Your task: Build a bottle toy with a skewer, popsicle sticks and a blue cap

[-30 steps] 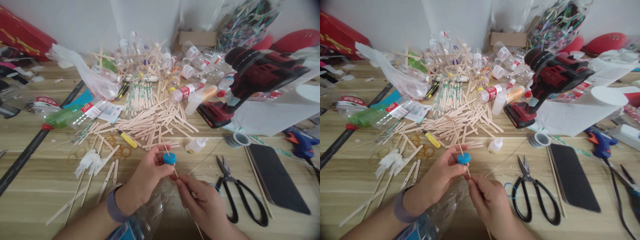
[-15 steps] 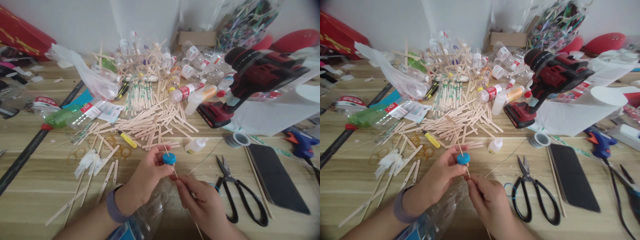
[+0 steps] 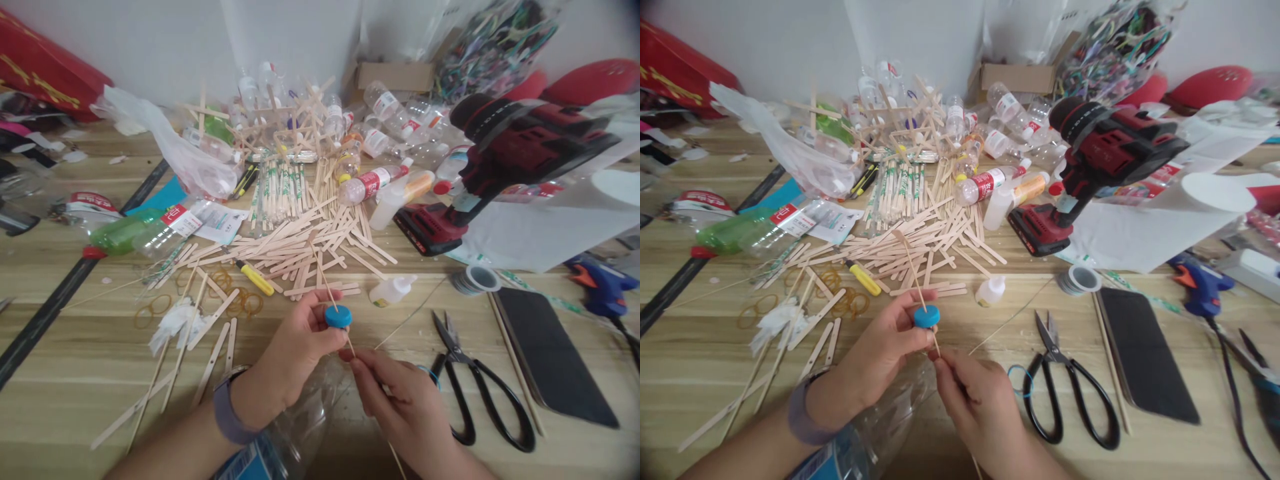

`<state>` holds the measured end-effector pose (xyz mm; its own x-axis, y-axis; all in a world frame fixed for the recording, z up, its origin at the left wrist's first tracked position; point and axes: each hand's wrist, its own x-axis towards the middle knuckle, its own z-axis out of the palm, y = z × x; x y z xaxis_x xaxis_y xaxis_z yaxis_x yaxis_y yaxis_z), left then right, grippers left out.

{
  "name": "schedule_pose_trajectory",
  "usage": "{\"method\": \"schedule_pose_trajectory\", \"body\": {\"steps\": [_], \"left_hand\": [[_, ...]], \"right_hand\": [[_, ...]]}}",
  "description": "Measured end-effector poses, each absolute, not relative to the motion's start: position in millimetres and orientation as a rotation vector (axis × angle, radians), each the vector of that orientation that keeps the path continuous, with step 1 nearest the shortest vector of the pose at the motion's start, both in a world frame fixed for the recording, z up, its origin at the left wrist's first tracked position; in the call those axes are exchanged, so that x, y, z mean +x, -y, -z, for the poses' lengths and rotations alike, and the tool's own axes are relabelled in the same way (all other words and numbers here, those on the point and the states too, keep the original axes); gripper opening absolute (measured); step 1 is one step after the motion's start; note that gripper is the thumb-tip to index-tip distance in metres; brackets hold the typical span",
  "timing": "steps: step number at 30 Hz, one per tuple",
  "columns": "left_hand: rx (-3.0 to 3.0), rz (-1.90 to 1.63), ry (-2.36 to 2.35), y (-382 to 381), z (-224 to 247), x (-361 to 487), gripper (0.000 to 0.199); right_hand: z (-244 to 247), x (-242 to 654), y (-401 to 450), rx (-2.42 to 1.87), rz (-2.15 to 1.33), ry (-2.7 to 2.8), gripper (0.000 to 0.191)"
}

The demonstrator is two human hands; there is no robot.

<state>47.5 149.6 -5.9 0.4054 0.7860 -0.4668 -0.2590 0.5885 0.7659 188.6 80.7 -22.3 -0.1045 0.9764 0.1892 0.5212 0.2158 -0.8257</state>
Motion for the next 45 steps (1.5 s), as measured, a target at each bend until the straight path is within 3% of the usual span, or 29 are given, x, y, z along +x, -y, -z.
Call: {"method": "schedule_pose_trajectory", "body": {"steps": [28,35,45], "left_hand": [[0.685,-0.776,-0.887,-149,0,49,0.047],[0.672,-0.795,-0.87,-150,1,50,0.037],[0.667,-0.794,-0.946,-148,3,49,0.047]], "right_hand": [[32,190,-80,-1.47,-0.758,1.624,0.032],[30,191,-79,-1.45,-0.764,1.627,0.029],[32,190,-79,-1.417,-0.762,1.633,0.028]]}}
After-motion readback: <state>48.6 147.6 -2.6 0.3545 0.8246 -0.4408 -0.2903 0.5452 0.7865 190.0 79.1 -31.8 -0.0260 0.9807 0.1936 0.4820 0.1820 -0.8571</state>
